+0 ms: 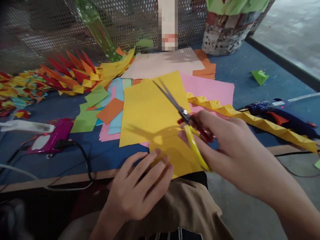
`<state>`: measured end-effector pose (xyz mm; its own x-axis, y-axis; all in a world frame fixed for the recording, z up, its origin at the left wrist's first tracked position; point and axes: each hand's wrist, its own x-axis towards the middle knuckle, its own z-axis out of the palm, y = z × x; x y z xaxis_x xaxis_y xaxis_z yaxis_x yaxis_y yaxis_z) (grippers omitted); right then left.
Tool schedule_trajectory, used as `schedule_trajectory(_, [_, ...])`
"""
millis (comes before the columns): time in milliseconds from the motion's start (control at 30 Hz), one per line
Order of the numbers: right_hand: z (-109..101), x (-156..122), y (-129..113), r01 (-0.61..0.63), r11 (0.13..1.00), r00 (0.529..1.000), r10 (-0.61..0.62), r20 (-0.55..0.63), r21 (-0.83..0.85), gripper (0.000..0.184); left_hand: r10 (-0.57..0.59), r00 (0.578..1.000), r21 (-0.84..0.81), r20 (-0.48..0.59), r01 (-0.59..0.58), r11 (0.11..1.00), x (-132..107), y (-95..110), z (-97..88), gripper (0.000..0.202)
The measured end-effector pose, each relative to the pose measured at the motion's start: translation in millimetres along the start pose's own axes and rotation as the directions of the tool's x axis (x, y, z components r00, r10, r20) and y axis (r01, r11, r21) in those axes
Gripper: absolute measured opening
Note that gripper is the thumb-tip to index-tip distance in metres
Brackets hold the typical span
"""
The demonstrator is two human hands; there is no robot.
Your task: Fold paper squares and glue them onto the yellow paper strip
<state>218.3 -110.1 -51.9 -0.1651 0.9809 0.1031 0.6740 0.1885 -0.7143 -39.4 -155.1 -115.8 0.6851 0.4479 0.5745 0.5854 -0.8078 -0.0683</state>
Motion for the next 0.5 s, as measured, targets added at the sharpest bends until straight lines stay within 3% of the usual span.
schedule_trajectory(33, [2,10,0,0.105,0.989,0.994,-0.102,0.032,-0.104,0.041,0.001,1.000,0.010,-0.004,-0.001,1.000,1,2,1.1,0.019])
schedule_trajectory(100, [5,25,2,0.174,0.969,0.984,-0.168,0.052,-0.174,0.042,0.002,1.000,0.020,-0.028,-0.002,1.000,2,5,3.0,0.021])
schedule_trajectory(300, [9,27,10,0.233,0.957,0.971,-0.219,0.098,-0.175,0.046,0.004,0.998,0.028,-0.062,-0.002,1.000,1,6,2.0,0.021])
schedule_trajectory(500, [12,27,27,0.232,0.952,0.972,-0.220,0.081,-0.199,0.039,-0.073,0.994,-0.019,-0.077,0.071,0.997,-10,1,-14.1,0.024])
